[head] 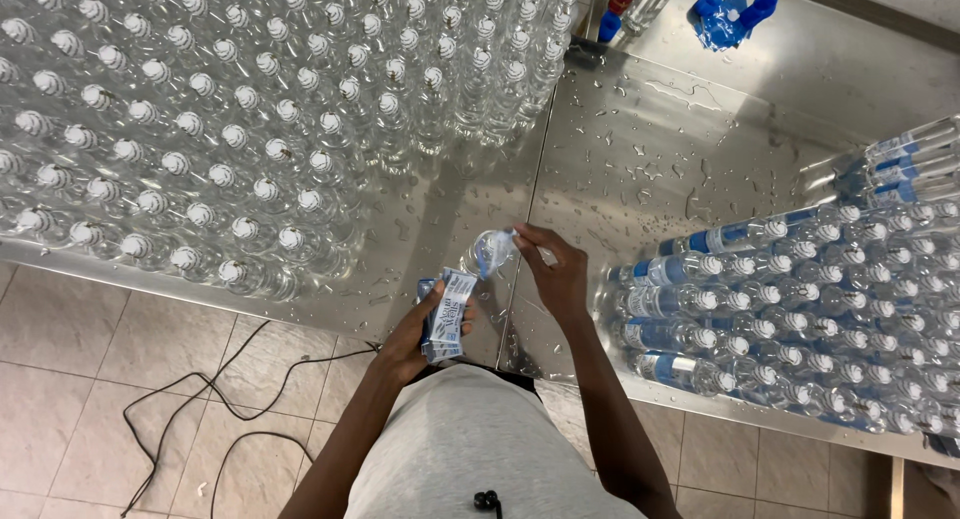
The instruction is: The person repeatedly picks up clear plastic water bottles from a metal table, applies a white label to each bottle, and places the labeled bottles into a growing stack on the right side of the table. The person holds a stack of labels in their left hand while working.
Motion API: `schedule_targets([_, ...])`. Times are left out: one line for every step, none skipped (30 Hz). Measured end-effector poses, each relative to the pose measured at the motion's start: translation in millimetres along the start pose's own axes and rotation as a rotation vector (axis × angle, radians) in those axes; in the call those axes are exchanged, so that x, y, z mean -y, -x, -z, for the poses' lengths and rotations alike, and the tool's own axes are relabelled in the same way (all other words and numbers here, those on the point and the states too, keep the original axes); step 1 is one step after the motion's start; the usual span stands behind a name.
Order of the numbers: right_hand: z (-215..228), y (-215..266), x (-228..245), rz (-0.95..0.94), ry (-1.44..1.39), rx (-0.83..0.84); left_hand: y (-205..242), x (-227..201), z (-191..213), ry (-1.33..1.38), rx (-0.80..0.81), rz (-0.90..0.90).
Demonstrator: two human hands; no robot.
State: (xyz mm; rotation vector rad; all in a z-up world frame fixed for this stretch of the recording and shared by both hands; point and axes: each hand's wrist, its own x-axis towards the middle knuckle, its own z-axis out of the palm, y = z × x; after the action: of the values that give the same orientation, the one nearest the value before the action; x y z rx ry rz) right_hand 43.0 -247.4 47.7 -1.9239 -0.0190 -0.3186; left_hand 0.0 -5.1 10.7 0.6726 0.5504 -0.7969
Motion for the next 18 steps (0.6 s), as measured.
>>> schedule_targets([-3.4, -2.1, -5.6, 0.000, 0.001, -0.001, 0.3, 1.3, 1.8, 0.000, 0.001, 0.001])
schedule_targets([-7.1, -5.7, -11.2, 0.009, 0.007, 0.005, 0.0, 1.8, 3.3, 0.014, 0.000, -0.006])
schedule_targets([-10.9, -9.3, -16.7, 0.018, 0.013, 0.010, -0.2, 2.1, 4.9, 0.028, 0.000, -0.014])
schedule_targets([-9.9, -8.2, -22.5, 0.022, 0.013, 0.012, 0.7, 2.2, 6.6, 0.030, 0.001, -0.018])
schedule_targets([-9.0, -7.3, -28.3, 0.022, 0.018, 0.026, 1.7, 2.2, 8.3, 0.018, 0.008, -0.018])
schedule_targets([-8.2, -7.7, -34.2, 0.023, 0.023, 0.043, 2.3, 2.3, 9.8, 0.009, 0.014, -0.020])
schedule_targets([-5.3, -8.2, -39.9, 0.028, 0.023, 0.049, -2.7, 2.7, 13.4, 0.013, 0.014, -0.027])
schedule_targets([-2.3, -5.0, -45.7, -0.015, -0.006, 0.084, -5.6, 5.5, 18.2, 0.010, 0.013, -0.017])
schedule_targets([0.9, -2.0, -52.0, -0.059, -0.034, 0.119, -8.9, 8.5, 22.8, 0.008, 0.012, -0.006])
schedule_targets([1.8, 0.3, -51.0, -0.063, -0.036, 0.123, -7.0, 8.9, 22.0, 0.011, 0.007, -0.005])
schedule_targets([3.1, 2.5, -50.0, -0.061, -0.057, 0.166, -5.3, 9.4, 20.9, 0.041, -0.005, -0.017])
schedule_targets([3.1, 4.8, -49.1, -0.058, -0.080, 0.204, -3.3, 8.4, 20.5, 0.067, -0.018, -0.030])
schedule_targets([1.6, 5.3, -48.9, -0.061, -0.085, 0.205, -4.0, 8.4, 19.7, 0.065, -0.024, -0.030])
schedule_targets([0.3, 6.5, -48.5, -0.041, -0.087, 0.218, -4.6, 8.2, 19.0, 0.053, -0.022, -0.028])
schedule_targets([-0.8, 7.8, -48.2, -0.021, -0.089, 0.230, -5.3, 8.2, 18.3, 0.040, -0.020, -0.027])
schedule_targets([-5.1, 8.0, -48.1, -0.025, -0.091, 0.227, -6.9, 9.2, 18.9, 0.037, -0.023, -0.023])
schedule_targets([-9.4, 8.3, -48.0, 0.035, -0.088, 0.206, -8.5, 10.2, 19.5, 0.035, -0.022, -0.021])
schedule_targets([-13.1, 8.3, -47.8, 0.097, -0.084, 0.184, -10.5, 11.2, 19.8, 0.033, -0.019, -0.019])
